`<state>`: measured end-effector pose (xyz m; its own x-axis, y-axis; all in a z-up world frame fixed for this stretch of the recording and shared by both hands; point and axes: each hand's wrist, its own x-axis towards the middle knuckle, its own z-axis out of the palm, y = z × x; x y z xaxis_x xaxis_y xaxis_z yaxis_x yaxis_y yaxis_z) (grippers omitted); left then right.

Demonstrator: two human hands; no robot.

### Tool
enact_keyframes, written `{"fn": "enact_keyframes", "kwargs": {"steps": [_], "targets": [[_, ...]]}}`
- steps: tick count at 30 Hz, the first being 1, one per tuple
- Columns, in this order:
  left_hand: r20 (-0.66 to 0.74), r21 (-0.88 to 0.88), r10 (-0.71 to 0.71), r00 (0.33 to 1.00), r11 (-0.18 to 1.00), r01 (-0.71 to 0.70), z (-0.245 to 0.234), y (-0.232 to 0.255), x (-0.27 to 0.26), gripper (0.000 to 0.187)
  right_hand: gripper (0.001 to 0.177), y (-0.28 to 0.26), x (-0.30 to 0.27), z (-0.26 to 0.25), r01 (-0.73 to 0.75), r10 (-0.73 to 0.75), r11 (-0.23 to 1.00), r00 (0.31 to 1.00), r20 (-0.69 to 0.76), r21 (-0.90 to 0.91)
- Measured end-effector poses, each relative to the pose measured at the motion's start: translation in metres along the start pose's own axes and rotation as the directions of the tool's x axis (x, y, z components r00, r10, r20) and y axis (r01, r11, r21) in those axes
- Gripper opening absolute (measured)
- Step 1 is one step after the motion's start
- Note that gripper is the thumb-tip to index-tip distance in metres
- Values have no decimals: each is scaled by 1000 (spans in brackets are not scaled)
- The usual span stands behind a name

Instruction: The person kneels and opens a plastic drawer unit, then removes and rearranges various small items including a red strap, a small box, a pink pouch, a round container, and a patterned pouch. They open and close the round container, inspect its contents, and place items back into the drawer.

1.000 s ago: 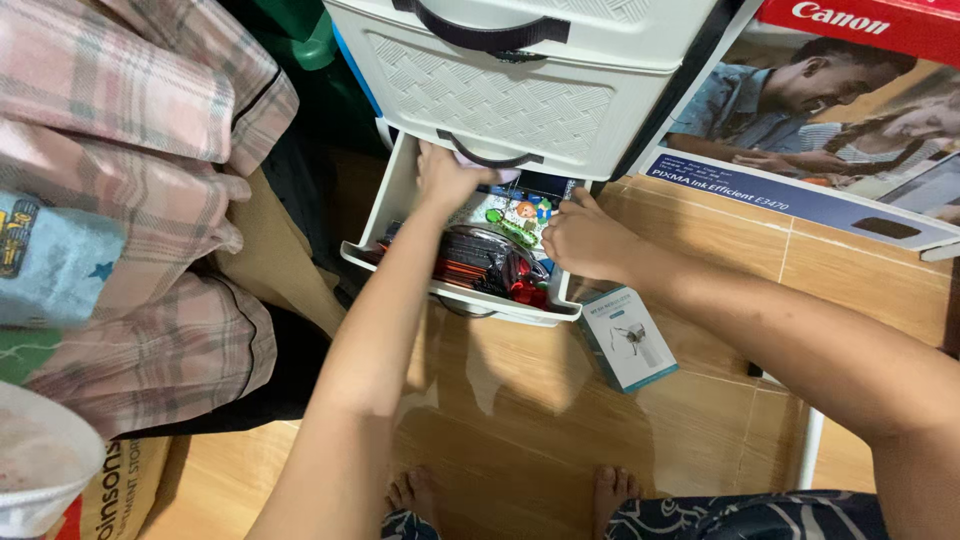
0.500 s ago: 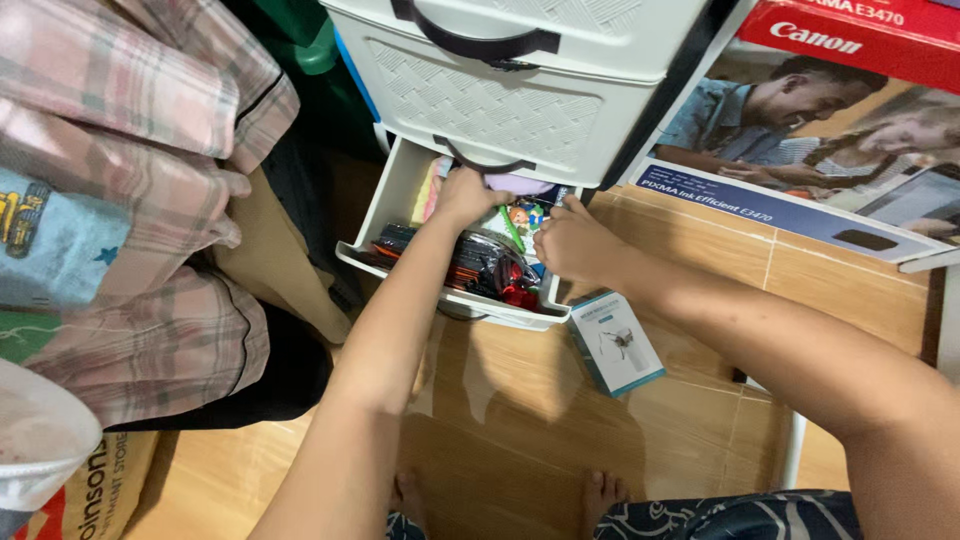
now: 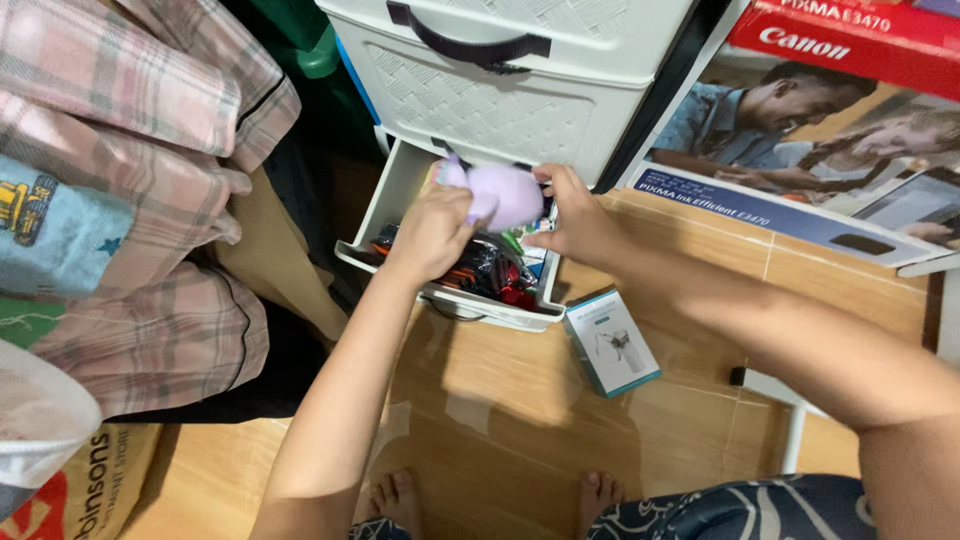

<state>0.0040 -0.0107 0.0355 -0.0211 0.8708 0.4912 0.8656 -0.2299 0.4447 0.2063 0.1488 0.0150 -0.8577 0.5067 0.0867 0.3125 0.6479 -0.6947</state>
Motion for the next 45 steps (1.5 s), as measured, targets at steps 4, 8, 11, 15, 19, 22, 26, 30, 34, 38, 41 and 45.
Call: {"fn": "enact_keyframes", "kwargs": {"steps": [4,8,11,15,19,22,26,30,34,38,41,45], "targets": [[-316,-107,87,945,986,-126,7,14,-17,16,119,2,15,1,-142,39,906,966,254,399],[-199,117,327,924,944,-309,32,32,-37,20,57,34,26,-6,-332,94,549,936,338,767],[-25,204,381,924,907,-368,39,33,-41,22,39,53,35,-31,-198,20,786,955,296,586],[-185,288,159,970,952,-101,48,26,-28,29,30,44,28,-71,-132,50,841,985,167,525],[-196,-433,-688,699,700,567,25,-12,-9,36,20,14,26,-87,-108,121,974,991,-56,197],[-20,-887,-638,770,367,281,-12,-10,2,34,26,-23,24,-90,-35,32,995,999,-36,-94],[320,-763,-291,902,484,427,-26,25,16,60,24,-79,20,-76,11,20,961,994,109,-275],[533,-560,-292,794,583,589,-15,40,18,97,20,-103,25,-67,-51,91,977,978,189,-207],[444,-409,-399,802,707,577,-27,45,11,90,15,-91,30,-68,229,-158,954,933,323,-193],[403,-273,-412,817,798,537,-74,44,7,79,20,-75,30,-60,502,-427,858,815,392,-109],[275,-219,-382,882,869,444,-89,41,8,80,23,-73,27,-53,411,-416,907,829,373,96],[-44,-55,-613,789,790,611,-52,51,11,77,14,-78,31,-46,-216,120,948,923,365,233]]}}
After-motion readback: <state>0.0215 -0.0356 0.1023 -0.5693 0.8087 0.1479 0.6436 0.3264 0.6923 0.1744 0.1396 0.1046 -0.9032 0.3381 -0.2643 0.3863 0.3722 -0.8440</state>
